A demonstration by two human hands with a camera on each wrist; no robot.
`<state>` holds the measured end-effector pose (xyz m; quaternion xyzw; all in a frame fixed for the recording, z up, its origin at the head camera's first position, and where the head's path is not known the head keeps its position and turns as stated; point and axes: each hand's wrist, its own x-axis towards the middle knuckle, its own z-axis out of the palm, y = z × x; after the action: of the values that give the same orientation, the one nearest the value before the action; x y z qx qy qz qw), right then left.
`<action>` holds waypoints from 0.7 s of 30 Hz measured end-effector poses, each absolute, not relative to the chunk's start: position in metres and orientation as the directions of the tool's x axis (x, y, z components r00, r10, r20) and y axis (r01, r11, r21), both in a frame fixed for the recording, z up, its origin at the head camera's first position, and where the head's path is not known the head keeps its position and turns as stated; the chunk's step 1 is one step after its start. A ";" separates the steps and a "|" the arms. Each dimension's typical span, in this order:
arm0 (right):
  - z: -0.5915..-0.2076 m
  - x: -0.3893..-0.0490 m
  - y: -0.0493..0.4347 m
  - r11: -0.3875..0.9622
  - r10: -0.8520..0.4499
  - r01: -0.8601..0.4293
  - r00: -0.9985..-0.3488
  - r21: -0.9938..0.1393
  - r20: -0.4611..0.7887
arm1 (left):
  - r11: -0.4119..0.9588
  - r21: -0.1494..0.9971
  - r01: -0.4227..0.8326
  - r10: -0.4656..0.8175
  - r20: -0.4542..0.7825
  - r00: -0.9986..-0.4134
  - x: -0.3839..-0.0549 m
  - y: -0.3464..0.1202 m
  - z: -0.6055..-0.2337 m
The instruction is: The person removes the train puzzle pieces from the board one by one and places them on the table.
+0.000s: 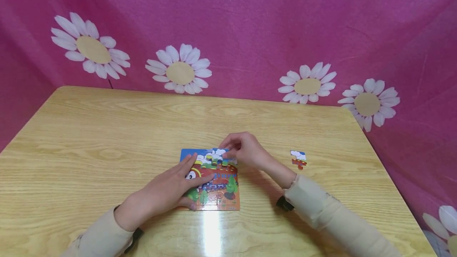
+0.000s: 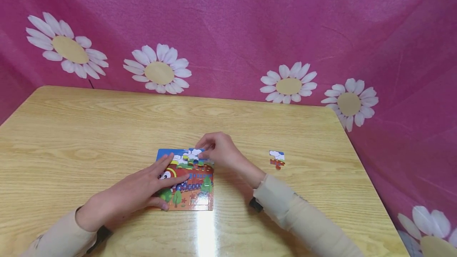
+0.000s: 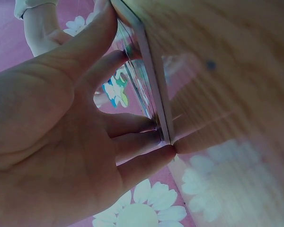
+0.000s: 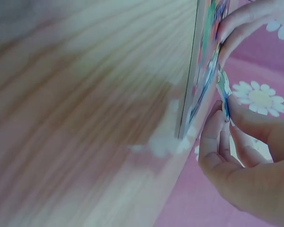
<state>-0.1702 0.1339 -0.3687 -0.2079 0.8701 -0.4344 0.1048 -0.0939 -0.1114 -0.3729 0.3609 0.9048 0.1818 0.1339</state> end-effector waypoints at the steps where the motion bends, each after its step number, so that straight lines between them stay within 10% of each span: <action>1: -0.369 -0.171 0.138 0.527 -0.460 -0.288 -0.888 -0.800 0.017 | 0.674 0.426 0.603 0.701 -0.112 -0.704 -0.094 -0.111 -0.373; 21: -0.371 -0.177 0.213 0.607 -0.342 -0.151 -0.936 -0.780 -0.085 | 0.680 0.421 0.600 0.696 -0.112 -0.710 -0.094 -0.111 -0.373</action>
<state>-0.1770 0.2126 -0.3711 -0.1385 0.8893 -0.4209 0.1132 -0.0936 -0.1112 -0.3734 0.3572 0.9069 0.1801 0.1326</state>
